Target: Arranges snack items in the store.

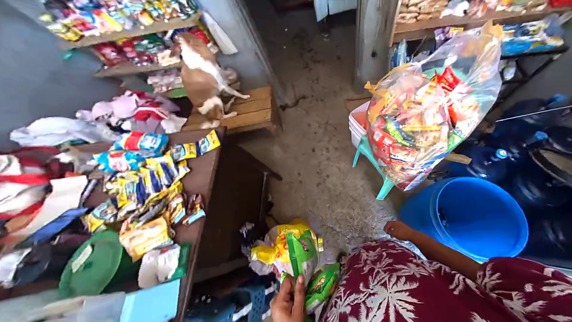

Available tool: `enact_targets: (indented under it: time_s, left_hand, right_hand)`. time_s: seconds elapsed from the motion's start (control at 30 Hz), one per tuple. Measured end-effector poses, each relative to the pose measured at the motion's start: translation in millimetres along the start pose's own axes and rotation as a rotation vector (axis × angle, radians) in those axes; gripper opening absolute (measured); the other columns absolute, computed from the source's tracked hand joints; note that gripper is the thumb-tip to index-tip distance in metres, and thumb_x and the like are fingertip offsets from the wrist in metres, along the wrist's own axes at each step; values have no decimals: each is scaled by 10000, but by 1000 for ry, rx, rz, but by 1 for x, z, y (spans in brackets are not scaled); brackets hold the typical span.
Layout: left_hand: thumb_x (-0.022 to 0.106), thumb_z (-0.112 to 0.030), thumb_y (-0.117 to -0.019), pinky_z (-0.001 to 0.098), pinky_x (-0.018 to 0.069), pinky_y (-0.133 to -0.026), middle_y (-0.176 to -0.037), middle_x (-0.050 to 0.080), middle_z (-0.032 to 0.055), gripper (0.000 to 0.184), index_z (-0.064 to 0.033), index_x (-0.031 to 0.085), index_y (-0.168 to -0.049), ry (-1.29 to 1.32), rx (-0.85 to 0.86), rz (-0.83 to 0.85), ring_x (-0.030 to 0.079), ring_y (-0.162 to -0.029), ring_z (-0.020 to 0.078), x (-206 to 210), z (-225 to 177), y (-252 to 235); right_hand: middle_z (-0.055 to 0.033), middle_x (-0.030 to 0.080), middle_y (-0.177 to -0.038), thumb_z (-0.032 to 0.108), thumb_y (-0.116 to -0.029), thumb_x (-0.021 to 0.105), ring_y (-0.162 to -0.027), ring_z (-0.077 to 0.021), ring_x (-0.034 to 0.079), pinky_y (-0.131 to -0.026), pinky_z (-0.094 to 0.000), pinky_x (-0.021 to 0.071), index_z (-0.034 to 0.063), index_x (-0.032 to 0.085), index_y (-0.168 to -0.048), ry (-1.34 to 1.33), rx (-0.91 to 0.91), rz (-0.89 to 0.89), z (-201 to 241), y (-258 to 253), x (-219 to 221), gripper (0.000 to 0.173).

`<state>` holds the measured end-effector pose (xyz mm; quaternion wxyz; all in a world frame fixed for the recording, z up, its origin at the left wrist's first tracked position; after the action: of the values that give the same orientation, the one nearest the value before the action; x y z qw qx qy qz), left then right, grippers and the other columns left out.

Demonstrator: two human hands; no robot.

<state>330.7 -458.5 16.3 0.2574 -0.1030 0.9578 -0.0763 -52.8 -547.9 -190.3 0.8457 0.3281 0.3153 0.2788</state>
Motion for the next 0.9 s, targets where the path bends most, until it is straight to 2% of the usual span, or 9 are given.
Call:
enact_targets:
  time_s: [0.2,0.37,0.47,0.53,0.57,0.63,0.7,0.8,0.9]
  left_hand:
    - [560,-185,-995,87,398,-479,-546,440,-171,250,-116,549,-754,153,0,161,436,-484,-119,14,30,-106]
    - [573,-181,-997,94,414,-490,-558,453,-178,233,-147,550,-767,241,63,290,450,-492,-104,75,37,-203]
    - [573,-212,-1008,103,411,-474,-545,453,-158,258,-138,558,-762,229,128,349,446,-478,-97,124,29,-271]
    - [569,-229,-1003,106,399,-466,-542,449,-139,278,-112,564,-751,187,152,394,434,-471,-93,151,14,-310]
    - [571,-247,-1003,107,388,-459,-535,443,-134,292,-106,564,-746,165,167,419,425,-464,-93,162,5,-329]
    - [570,-265,-1003,107,378,-457,-529,430,-134,301,-107,559,-747,151,202,456,417,-461,-95,187,-10,-372]
    - [571,-244,-996,102,370,-459,-532,422,-144,286,-108,551,-745,154,201,486,411,-464,-102,206,-17,-403]
    - [566,-233,-998,101,372,-464,-534,428,-136,290,-94,558,-744,139,209,567,412,-467,-102,237,-21,-446]
    - [571,-236,-994,104,389,-471,-536,447,-128,284,-79,577,-757,139,230,659,427,-471,-97,269,-20,-489]
  right_hand:
    - [-277,640,-1282,97,-1046,489,-1147,-363,650,-1035,-467,498,-85,616,-1301,-137,-241,-501,125,19,-100,338]
    - [-210,690,-1215,64,-964,606,-1182,-392,639,-1017,-539,515,-16,745,-1071,193,-527,-1319,191,40,-233,192]
    - [-248,539,-1463,321,-913,733,-1383,-489,459,-1102,-652,385,25,654,-1290,362,-385,-1673,202,43,-310,485]
    - [-311,401,-1557,566,-783,801,-1446,-549,343,-1168,-713,242,5,428,-1519,370,-98,-1606,197,35,-348,998]
    - [-333,455,-1499,603,-751,814,-1404,-562,392,-1158,-736,233,-1,367,-1559,336,56,-1468,193,28,-358,1104]
    - [-311,674,-1174,506,-823,818,-1129,-536,616,-965,-745,421,8,528,-1443,196,245,-1088,186,16,-390,847]
    - [-284,691,-1011,347,-931,755,-987,-489,655,-860,-709,480,-31,695,-1160,-5,204,-774,171,9,-413,445]
    - [-228,719,-916,194,-963,697,-883,-449,693,-773,-688,515,3,756,-1026,104,47,-944,169,27,-442,209]
    - [-160,717,-1114,105,-888,757,-1046,-394,662,-882,-627,511,70,802,-948,341,-108,-1215,170,39,-461,83]
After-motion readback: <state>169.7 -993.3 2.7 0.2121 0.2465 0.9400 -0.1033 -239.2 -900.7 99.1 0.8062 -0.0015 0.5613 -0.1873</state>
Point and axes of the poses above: each hand's wrist, its own y-axis away from the middle knuckle, its own x-axis out of the palm, z = x × y, the point moved 3 cm from there along -y, towards the middle knuckle
